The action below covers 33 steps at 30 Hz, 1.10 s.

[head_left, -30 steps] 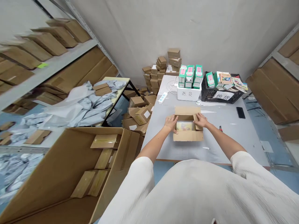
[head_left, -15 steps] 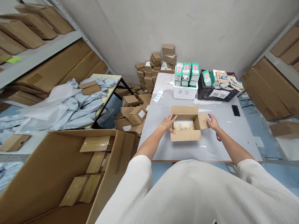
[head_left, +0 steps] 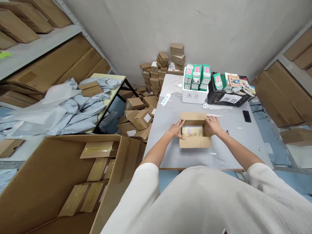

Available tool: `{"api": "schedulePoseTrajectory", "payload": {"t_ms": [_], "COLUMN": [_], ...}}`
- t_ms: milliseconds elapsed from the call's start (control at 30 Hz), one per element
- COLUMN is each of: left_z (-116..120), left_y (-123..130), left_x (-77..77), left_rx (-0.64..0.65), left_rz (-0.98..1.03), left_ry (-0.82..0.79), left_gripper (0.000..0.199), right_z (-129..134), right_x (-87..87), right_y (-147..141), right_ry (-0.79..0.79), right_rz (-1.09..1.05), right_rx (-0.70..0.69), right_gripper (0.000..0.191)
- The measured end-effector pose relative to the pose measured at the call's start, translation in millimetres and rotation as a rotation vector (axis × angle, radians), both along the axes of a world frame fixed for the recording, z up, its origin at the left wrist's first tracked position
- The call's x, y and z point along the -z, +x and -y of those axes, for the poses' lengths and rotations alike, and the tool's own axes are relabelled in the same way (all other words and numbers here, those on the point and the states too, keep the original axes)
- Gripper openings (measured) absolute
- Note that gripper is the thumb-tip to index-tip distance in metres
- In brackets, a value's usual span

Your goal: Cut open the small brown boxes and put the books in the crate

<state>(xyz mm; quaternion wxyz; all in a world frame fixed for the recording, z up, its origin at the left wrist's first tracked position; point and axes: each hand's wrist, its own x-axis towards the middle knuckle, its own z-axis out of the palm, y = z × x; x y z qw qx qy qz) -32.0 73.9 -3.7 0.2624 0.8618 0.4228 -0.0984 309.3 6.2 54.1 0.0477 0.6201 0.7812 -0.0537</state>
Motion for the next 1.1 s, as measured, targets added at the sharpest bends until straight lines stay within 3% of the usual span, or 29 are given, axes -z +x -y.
{"api": "schedulePoseTrajectory", "payload": {"t_ms": [133,233,333,567,733,967,1100], "left_z": [4,5,7,9,11,15,16], "left_y": [-2,-2,-3,-6,-7,-9,-10], "left_x": [2.8,5.6,8.1,13.3,15.9,19.1,19.0], "left_rx": [0.002,-0.008,-0.026,-0.019,-0.007,-0.008,-0.009], "left_rz": [0.035,0.052,0.062,0.094,0.109,0.113,0.127], "left_ry": [0.008,0.023,0.014,0.001,0.009,0.016,0.017], "left_gripper": [0.159,0.159,0.159,0.161,0.16,0.162,0.161], "right_z": [-18,-31,-43,-57,-57,-68,-69], "right_x": [2.3,24.3,51.2,100.3,124.7,140.9,142.4], "right_y": [-75,-118,-141,-146,-148,-156,-158], "right_ry": [-0.142,-0.335,-0.446,-0.516,-0.541,-0.527,-0.511], "right_rz": [0.021,0.032,0.054,0.084,0.108,0.152,0.167], "right_rx": [-0.209,-0.297,-0.246,-0.176,-0.219,-0.299,-0.342], "right_gripper": [0.044,0.037,0.044,0.067,0.086,0.107,0.107]}}
